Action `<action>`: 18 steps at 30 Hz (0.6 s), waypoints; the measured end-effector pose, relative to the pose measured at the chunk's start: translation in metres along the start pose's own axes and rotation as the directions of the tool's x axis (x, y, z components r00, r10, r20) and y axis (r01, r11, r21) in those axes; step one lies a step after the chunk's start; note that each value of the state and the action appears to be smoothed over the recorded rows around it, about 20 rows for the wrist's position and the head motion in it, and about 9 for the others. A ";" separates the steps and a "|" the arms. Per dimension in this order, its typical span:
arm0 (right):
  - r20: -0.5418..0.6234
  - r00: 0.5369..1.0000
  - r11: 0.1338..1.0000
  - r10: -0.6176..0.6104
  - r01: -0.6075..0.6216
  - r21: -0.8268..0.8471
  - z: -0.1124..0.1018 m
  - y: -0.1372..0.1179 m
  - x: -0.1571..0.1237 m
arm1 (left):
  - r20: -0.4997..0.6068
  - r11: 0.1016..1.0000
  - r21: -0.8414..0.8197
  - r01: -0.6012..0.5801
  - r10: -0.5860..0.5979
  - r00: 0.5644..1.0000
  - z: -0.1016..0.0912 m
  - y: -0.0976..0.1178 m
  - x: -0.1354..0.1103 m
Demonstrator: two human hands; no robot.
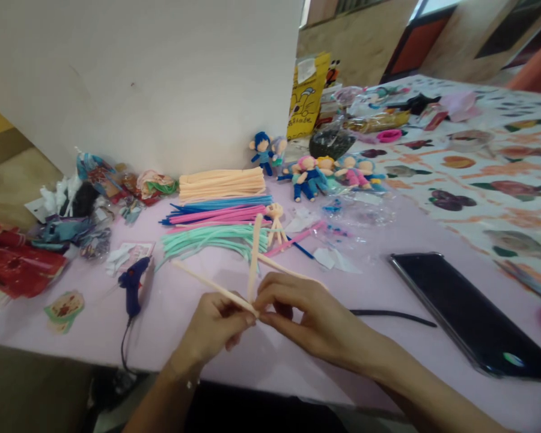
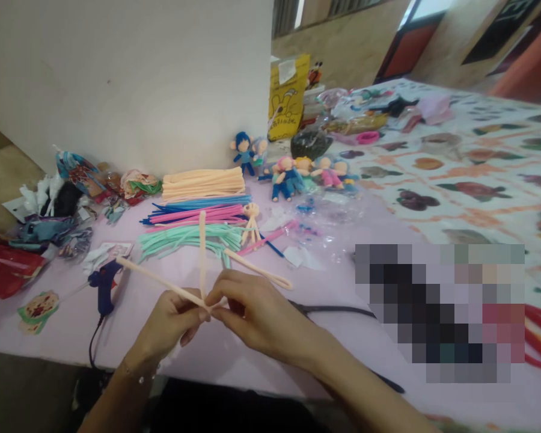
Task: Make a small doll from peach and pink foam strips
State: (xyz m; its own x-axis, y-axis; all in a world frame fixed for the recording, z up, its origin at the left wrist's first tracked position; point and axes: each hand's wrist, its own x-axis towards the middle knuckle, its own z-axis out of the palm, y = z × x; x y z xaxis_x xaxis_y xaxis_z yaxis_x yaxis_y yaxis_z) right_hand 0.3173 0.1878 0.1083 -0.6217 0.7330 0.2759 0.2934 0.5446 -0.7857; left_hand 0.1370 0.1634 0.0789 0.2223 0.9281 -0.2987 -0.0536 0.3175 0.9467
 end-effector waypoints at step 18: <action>0.292 0.920 0.820 0.262 -0.372 0.436 -0.002 0.002 0.008 | 0.094 0.998 0.058 0.025 -0.030 0.995 0.001 0.009 -0.002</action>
State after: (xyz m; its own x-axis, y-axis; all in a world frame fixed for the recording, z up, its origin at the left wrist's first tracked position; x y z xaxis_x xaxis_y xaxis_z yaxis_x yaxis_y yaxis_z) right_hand 0.3144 0.1950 0.1100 -0.7069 0.6982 -0.1136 0.1550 -0.0038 -0.9879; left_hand 0.1368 0.1644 0.0881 0.3139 0.8959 -0.3143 0.0080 0.3285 0.9445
